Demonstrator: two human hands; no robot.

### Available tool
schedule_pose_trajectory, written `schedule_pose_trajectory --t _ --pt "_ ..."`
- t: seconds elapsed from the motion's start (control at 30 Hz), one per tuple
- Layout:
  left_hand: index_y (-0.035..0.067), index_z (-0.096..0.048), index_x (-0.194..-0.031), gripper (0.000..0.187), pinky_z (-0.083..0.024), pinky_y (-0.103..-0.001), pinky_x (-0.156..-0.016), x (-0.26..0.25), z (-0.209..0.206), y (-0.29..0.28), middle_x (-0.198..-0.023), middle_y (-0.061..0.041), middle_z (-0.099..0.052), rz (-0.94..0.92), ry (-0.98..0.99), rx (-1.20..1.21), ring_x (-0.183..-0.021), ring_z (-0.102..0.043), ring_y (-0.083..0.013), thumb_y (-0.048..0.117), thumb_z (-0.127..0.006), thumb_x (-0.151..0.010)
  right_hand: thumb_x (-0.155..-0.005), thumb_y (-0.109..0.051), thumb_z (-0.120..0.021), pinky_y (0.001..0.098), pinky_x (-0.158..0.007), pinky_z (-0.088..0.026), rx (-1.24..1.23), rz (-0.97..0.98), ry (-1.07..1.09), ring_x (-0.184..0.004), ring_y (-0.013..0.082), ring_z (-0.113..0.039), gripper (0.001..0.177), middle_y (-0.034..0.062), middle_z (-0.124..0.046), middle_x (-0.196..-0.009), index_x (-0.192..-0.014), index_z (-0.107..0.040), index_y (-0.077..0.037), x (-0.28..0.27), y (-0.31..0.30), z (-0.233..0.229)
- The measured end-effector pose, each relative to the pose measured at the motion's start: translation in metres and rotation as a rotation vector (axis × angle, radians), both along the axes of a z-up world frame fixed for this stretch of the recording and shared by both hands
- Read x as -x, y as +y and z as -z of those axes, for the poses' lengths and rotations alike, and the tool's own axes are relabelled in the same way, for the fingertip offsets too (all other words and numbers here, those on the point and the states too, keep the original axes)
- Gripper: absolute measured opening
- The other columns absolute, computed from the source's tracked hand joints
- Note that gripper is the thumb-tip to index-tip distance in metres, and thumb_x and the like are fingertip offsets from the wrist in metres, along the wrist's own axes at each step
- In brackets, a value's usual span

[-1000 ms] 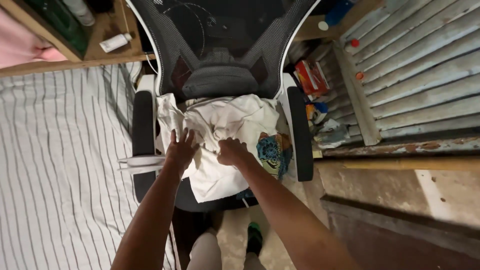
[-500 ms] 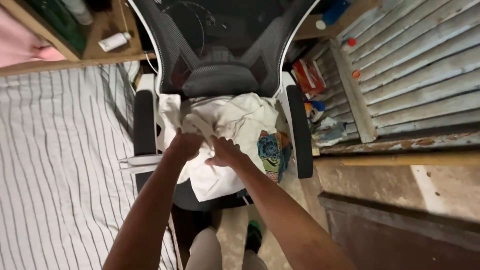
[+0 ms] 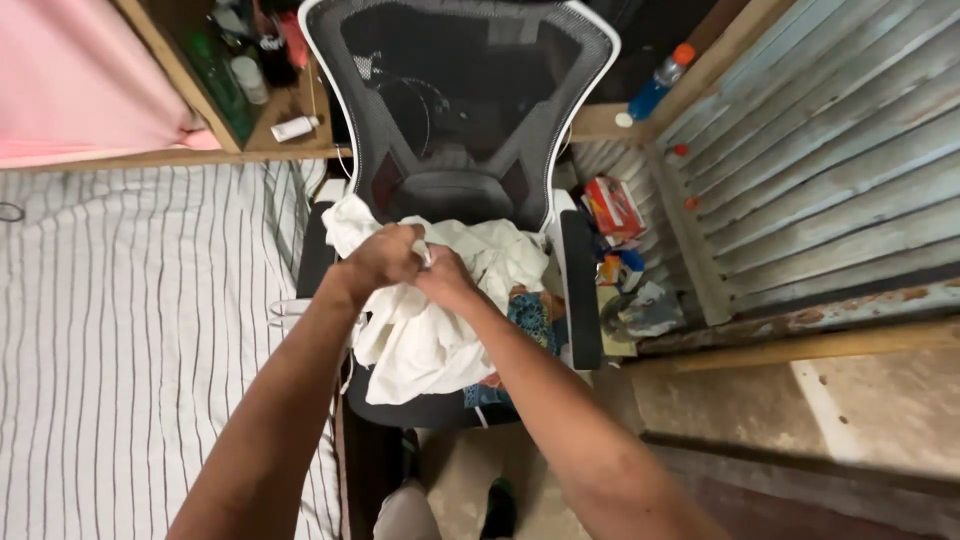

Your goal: The person smooths a patterned pillow on a bed, then picks up a white sheet from a chair, unfolds it, and folds it into a neat rectangle on the bed. The folded sheet is placed on top of the pillow.

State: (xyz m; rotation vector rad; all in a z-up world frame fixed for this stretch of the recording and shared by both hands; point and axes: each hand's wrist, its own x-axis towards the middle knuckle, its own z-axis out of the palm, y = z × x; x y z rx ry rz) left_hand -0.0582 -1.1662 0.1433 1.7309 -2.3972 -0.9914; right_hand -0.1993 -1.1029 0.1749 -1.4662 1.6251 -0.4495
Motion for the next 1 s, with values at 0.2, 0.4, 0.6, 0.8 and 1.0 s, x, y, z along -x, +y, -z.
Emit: schedule_pose_trajectory --t 0.2,0.4,0.6,0.8,1.0 --pt "0.021 -0.064 -0.136 0.062 -0.051 -0.052 -0.108 0.005 -0.137 0.070 -0.124 -0.023 -0.071 -0.171 0.151 -0.116 -0.124 -0.064 -0.0373 0.018 -0.071 -0.074 -0.070 -0.025 -0.079 0.0427 -0.082 -0.059 0.133 -0.049 -0.074 -0.097 0.0273 -0.075 0.031 0.0075 -0.078 -0.090 -0.099 -0.076 -0.016 0.023 0.016 -0.043" --pt "0.016 -0.065 -0.137 0.063 -0.052 -0.055 -0.106 0.011 -0.123 0.094 -0.124 -0.022 -0.073 -0.148 -0.051 -0.010 -0.122 -0.066 -0.0412 0.036 -0.075 -0.078 -0.070 -0.021 -0.079 0.0471 -0.082 -0.057 0.258 -0.134 -0.050 -0.105 0.0363 -0.072 0.040 0.0172 -0.076 -0.100 -0.105 -0.074 -0.002 0.055 0.044 -0.085" --pt "0.011 -0.070 -0.127 0.045 -0.057 -0.056 -0.095 0.034 -0.089 0.099 -0.108 -0.025 -0.076 -0.322 0.153 0.232 -0.109 -0.070 -0.0447 0.028 -0.070 -0.085 -0.070 -0.021 -0.077 0.0491 -0.079 -0.055 0.350 -0.155 -0.100 -0.105 0.0355 -0.071 0.038 0.0166 -0.076 -0.098 -0.103 -0.073 -0.003 0.065 0.057 -0.102" --pt "0.016 -0.071 -0.102 0.031 -0.054 -0.054 -0.090 0.019 -0.107 0.115 -0.093 -0.020 -0.073 -0.565 0.350 0.323 -0.104 -0.069 -0.0414 0.036 -0.071 -0.079 -0.059 -0.024 -0.091 0.0458 -0.095 -0.054 0.228 -0.267 -0.354 -0.116 0.0316 -0.066 0.068 0.0169 -0.073 -0.116 -0.120 -0.070 -0.005 0.056 0.078 -0.127" --pt "0.011 -0.074 -0.099 0.025 -0.051 -0.051 -0.083 -0.014 -0.161 0.177 -0.087 -0.018 -0.071 -0.665 0.511 0.472 -0.094 -0.069 -0.0348 0.027 -0.074 -0.079 -0.063 -0.023 -0.089 0.0490 -0.096 -0.053 0.149 -0.436 -0.377 -0.115 0.0377 -0.066 0.070 0.0265 -0.072 -0.114 -0.121 -0.066 0.008 0.052 0.129 -0.172"
